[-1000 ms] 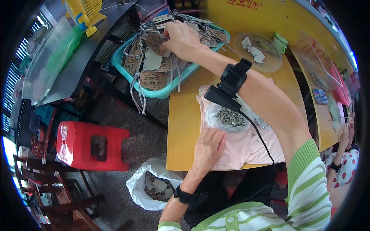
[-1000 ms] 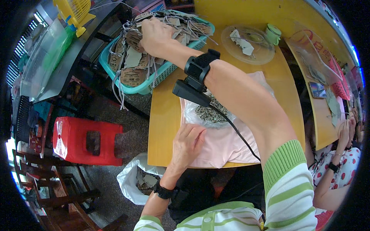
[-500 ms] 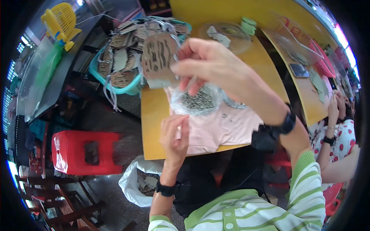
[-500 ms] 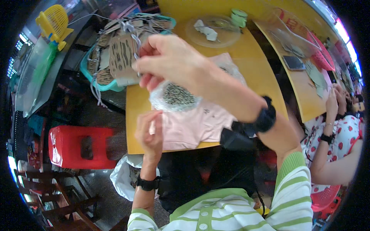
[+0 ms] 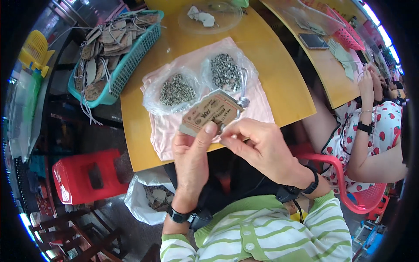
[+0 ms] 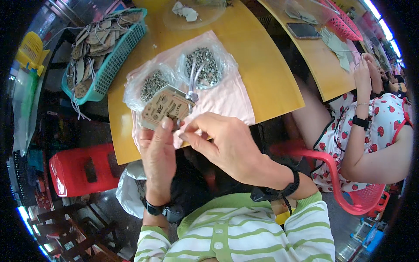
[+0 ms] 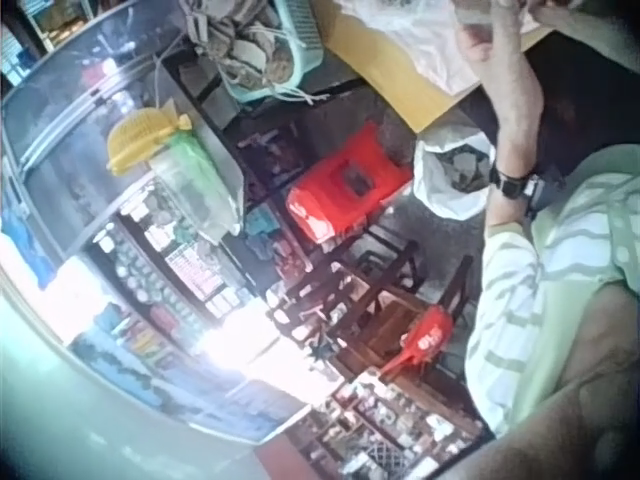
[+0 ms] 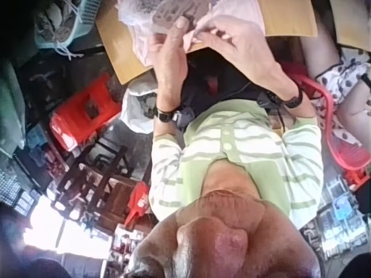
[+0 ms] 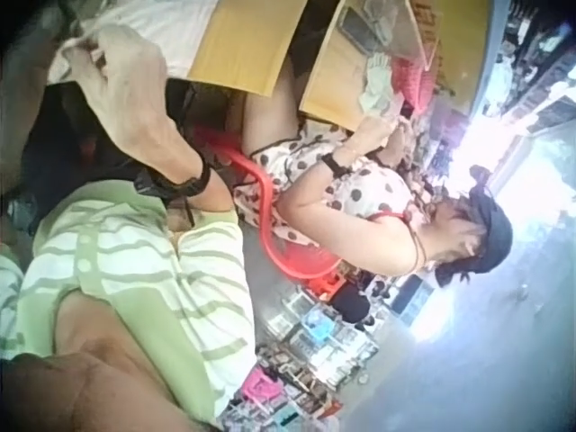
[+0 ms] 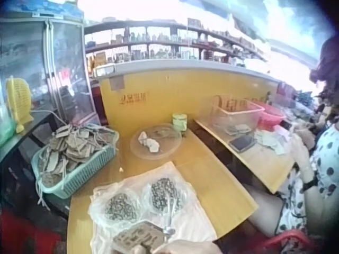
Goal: Manually attaching small metal components to cardboard manufacturing tags at a workshop table.
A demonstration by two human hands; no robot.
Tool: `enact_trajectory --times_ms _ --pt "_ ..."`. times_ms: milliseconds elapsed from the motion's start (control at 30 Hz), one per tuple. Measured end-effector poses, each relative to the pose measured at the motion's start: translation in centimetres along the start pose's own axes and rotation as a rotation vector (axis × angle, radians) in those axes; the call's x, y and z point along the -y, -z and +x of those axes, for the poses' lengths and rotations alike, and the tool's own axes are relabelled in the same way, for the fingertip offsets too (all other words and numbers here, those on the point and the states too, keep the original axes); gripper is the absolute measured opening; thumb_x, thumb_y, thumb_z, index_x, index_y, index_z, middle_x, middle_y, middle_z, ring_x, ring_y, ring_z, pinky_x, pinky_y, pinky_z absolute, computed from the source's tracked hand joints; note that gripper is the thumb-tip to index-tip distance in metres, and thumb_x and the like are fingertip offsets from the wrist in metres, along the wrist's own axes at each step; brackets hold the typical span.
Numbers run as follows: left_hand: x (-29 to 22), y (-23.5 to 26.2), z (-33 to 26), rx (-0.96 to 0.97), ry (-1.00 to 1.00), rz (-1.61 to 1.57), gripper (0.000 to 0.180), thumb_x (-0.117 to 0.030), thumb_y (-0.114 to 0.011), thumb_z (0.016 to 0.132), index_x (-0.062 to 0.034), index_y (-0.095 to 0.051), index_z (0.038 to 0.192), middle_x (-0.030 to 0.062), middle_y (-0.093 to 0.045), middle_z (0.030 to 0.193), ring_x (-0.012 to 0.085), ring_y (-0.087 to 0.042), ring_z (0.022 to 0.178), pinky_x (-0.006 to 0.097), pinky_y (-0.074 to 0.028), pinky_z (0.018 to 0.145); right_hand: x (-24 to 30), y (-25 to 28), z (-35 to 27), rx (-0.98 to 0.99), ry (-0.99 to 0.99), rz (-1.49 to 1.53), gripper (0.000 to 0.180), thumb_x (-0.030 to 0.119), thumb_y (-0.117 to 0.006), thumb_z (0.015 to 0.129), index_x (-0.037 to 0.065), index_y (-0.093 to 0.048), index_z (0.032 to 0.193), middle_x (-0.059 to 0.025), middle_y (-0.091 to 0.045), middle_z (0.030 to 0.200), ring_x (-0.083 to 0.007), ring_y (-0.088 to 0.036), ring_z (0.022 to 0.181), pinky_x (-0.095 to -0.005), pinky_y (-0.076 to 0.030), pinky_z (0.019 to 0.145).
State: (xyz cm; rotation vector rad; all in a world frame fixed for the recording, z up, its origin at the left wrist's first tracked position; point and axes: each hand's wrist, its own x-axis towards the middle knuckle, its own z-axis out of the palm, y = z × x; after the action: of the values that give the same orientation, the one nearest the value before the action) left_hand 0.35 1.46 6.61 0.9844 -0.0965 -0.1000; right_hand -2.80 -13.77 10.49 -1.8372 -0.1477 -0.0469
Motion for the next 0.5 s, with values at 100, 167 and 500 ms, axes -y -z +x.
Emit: enact_trajectory --times_ms 100,167,500 --pt "-1.3 0.6 0.1 0.009 0.119 0.131 0.033 -0.005 -0.063 0.088 0.0011 -0.054 0.12 0.0124 -0.066 0.106 0.0205 -0.066 0.089 0.031 -0.055 0.072 1.9 2.0 -0.9 0.036 -0.003 -0.215 0.005 0.003 -0.07 0.079 0.004 -0.067 0.082 -0.0099 -0.065 0.078 -0.0204 -0.062 0.066 -0.0286 -0.048 0.058" --pt "-1.9 1.2 -0.5 0.016 0.176 0.175 0.033 -0.005 -0.065 0.087 0.0015 -0.056 0.118 0.0123 -0.068 0.101 0.0194 -0.067 0.085 0.029 -0.054 0.07 2.1 3.2 -0.2 -0.192 0.544 -0.419 0.013 0.005 -0.071 0.081 0.001 -0.067 0.092 -0.0122 -0.067 0.09 -0.0177 -0.063 0.083 -0.0289 -0.049 0.07" --pt "-1.9 1.3 -1.4 0.01 0.204 0.203 0.036 -0.004 -0.066 0.087 0.0018 -0.055 0.12 0.0122 -0.068 0.101 0.0177 -0.066 0.08 0.028 -0.052 0.068 -1.5 2.5 1.2 0.168 -0.138 0.162 0.02 0.016 -0.068 0.089 -0.001 -0.064 0.097 -0.0021 -0.062 0.084 -0.0072 -0.055 0.076 -0.0235 -0.048 0.069"
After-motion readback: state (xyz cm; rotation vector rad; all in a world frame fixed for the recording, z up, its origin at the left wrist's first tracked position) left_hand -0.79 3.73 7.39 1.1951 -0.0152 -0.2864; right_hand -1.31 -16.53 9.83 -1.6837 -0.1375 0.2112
